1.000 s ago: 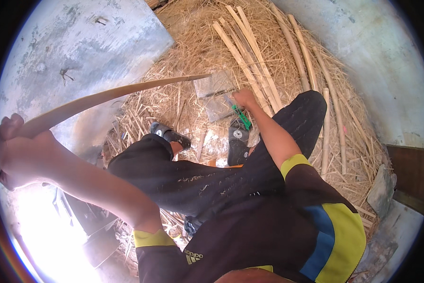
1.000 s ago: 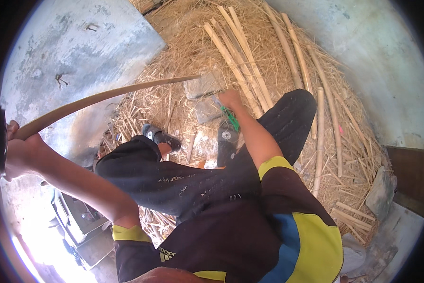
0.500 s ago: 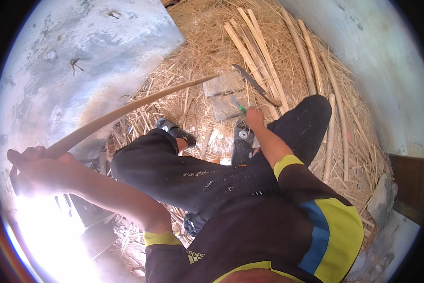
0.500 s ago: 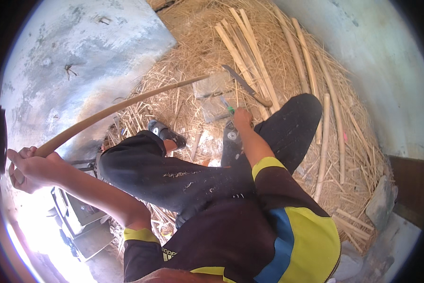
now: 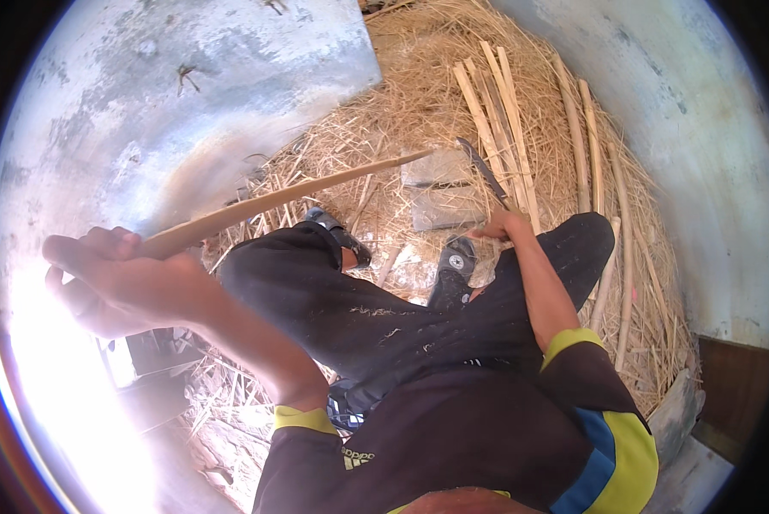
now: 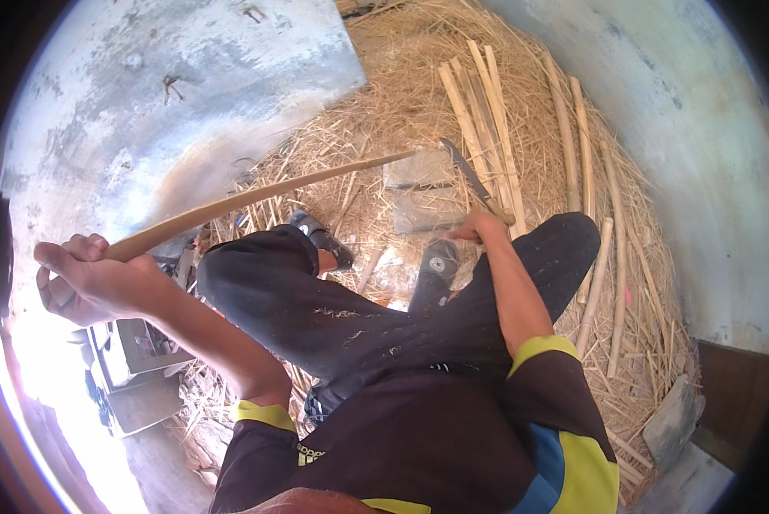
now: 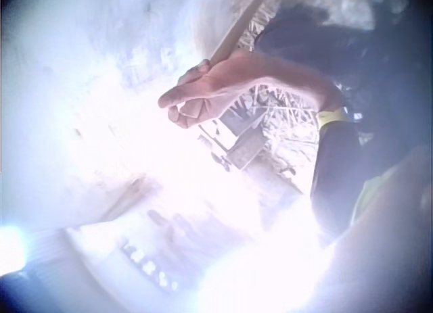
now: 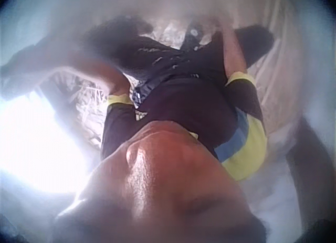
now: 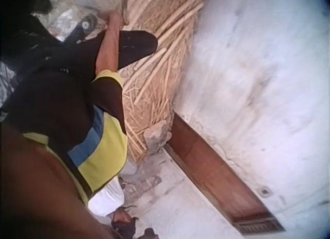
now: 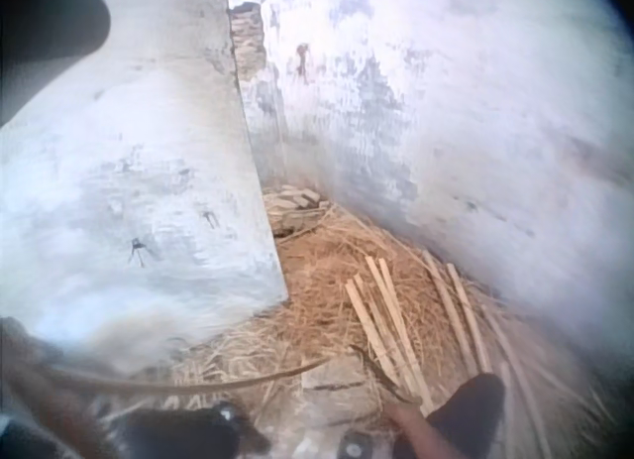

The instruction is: The person sits on a straw-covered floor and uses a green-handled knife to shave thin strips from a long wooden stick. The person holds the stick with their left hand and repeatedly scrapes the knife along its length to remove the outer layer.

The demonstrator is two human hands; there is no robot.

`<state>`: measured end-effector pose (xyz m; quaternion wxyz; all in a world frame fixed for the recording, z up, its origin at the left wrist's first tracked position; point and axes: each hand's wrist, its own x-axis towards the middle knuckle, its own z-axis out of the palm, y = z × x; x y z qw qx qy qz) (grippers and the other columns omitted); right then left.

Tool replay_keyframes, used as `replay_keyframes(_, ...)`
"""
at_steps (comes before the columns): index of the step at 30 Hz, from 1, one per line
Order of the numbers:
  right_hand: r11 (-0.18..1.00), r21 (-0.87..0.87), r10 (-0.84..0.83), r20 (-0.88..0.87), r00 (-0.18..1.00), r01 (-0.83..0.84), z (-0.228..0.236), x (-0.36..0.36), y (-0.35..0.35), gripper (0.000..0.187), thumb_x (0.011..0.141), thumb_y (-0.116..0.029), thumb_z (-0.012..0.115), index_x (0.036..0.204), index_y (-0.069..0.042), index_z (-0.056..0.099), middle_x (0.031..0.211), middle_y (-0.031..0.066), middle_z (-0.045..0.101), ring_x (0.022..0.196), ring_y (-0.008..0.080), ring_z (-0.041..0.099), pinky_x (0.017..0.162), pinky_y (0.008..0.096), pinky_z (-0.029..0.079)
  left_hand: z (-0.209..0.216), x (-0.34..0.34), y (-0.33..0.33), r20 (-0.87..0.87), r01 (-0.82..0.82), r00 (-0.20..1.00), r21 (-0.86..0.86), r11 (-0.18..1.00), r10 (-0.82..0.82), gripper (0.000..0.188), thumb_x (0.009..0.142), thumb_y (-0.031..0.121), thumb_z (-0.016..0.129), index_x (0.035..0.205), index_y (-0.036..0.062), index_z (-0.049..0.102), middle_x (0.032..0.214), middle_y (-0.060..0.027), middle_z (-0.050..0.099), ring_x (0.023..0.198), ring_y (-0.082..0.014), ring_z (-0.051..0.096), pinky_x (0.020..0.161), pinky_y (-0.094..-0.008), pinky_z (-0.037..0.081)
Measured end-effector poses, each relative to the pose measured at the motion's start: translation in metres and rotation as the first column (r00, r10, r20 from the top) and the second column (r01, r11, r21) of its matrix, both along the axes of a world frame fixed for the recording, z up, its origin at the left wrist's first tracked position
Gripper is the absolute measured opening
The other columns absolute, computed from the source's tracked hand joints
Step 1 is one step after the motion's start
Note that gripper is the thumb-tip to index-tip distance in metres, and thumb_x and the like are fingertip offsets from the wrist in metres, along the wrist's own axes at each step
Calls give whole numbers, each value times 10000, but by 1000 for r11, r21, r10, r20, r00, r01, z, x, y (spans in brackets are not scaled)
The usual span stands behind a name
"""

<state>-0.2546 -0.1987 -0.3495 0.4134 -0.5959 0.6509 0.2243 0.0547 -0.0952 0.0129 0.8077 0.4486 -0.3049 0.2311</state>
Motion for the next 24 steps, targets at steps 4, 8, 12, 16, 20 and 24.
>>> replay_keyframes(4, 930, -295, 198, -105, 975, -221, 64, -33, 44, 863, 679, -502, 731, 1360, -101, 385, 1048, 205, 621, 948, 324, 612, 843, 376, 470, -9, -6, 5, -50, -23, 998, -6, 1000, 23, 536, 940, 559, 199, 909, 84, 445, 495, 13, 288, 463, -70, 315, 434, -181, 238)
replay_keyframes(8, 848, -516, 114, -48, 992, -122, 140, -22, 79, 560, 776, -376, 681, 1216, -85, 491, 975, 195, 625, 906, 325, 612, 776, 405, 468, -16, 3, 27, 190, 429, 894, -107, 897, -405, 321, 891, 228, 278, 725, 62, 498, 431, 11, 284, 394, -104, 340, 406, -195, 260)
replay_keyframes(12, 696, -662, 125, 492, 862, 277, 170, -2, 102, 408, 811, -342, 649, 1026, -7, 562, 780, 176, 600, 745, 306, 595, 665, 407, 443, -19, -1, 52, 173, 608, 785, -32, 793, -595, 361, 896, 265, 290, 628, 100, 466, 479, 10, 293, 464, -115, 302, 460, -233, 294)
replay_keyframes(16, 670, -628, 159, 641, 751, 395, 212, 31, 129, 382, 838, -323, 628, 1028, -2, 543, 671, 127, 558, 625, 250, 553, 606, 355, 427, -23, -14, 59, 303, 436, 862, -35, 899, -406, 306, 876, 206, 311, 754, 63, 552, 489, 27, 264, 464, -105, 276, 475, -232, 261)
replay_keyframes(20, 765, -341, 52, 878, 476, 546, 217, 49, 150, 292, 870, -265, 590, 1010, -14, 538, 620, 89, 563, 577, 159, 570, 557, 308, 435, -31, -26, 71, 245, 431, 888, -157, 888, -388, 349, 873, 176, 329, 1110, -4, 511, 485, 30, 232, 457, -102, 251, 482, -242, 244)
replay_keyframes(24, 848, -339, 141, 886, 442, 408, 236, 69, 170, 207, 895, -210, 550, 952, -16, 506, 581, 98, 547, 527, 206, 574, 514, 323, 421, -33, -25, 78, 374, 594, 769, -119, 796, -518, 263, 856, 174, 331, 958, -13, 485, 434, -12, 299, 400, -118, 229, 435, -255, 219)
